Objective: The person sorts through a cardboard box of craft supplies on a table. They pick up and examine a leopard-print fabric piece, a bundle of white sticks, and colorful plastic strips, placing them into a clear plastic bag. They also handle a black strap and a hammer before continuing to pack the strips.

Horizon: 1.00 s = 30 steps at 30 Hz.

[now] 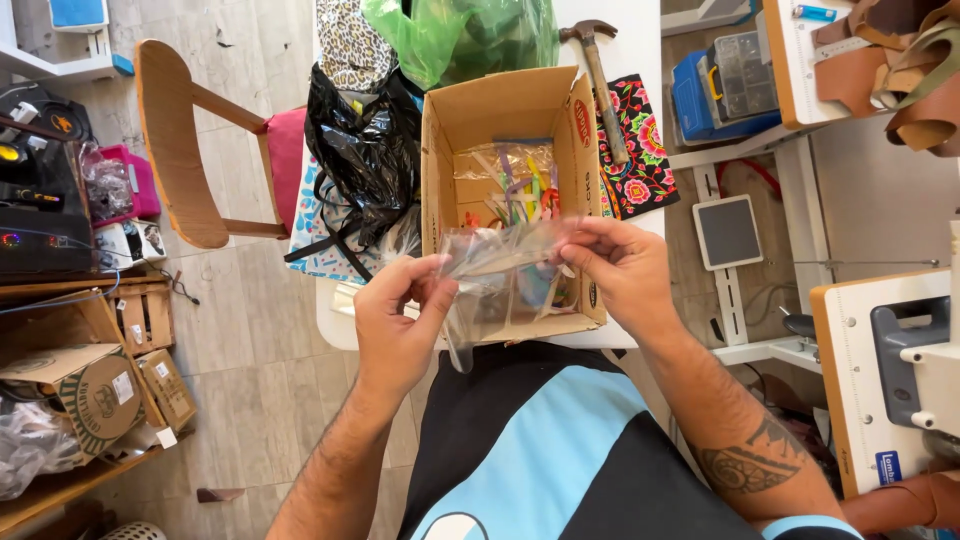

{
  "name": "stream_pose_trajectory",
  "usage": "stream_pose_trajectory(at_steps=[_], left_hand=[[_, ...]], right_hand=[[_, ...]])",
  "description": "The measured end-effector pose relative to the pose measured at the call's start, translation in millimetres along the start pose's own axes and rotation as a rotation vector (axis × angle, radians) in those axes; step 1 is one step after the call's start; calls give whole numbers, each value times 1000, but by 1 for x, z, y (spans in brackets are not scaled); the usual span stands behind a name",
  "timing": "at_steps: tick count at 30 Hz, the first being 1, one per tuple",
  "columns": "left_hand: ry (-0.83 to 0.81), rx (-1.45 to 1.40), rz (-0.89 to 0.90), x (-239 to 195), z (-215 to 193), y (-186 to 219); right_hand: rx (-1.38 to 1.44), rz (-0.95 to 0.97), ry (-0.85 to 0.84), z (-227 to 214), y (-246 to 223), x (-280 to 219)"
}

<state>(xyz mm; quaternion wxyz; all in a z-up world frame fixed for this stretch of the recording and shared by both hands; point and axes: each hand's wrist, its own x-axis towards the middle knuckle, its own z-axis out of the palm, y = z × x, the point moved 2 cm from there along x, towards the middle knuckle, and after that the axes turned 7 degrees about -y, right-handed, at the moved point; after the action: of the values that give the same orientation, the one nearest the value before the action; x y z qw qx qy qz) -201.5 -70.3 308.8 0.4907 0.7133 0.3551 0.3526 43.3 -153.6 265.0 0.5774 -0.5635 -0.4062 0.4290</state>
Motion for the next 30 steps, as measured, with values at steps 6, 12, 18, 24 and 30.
stream_pose_trajectory(at_steps=[6, 12, 18, 24, 30], left_hand=[[149, 74, 100, 24, 12, -8], [91, 195, 230, 14, 54, 1], [187, 388, 358, -7, 84, -13], [86, 117, 230, -4, 93, -24], [75, -93, 116, -3, 85, -33]], right_hand=[[148, 72, 70, -2, 1, 1], [345, 149, 137, 19, 29, 6], [304, 164, 187, 36, 7, 2], [290, 115, 171, 38, 30, 9], [321, 111, 92, 36, 41, 10]])
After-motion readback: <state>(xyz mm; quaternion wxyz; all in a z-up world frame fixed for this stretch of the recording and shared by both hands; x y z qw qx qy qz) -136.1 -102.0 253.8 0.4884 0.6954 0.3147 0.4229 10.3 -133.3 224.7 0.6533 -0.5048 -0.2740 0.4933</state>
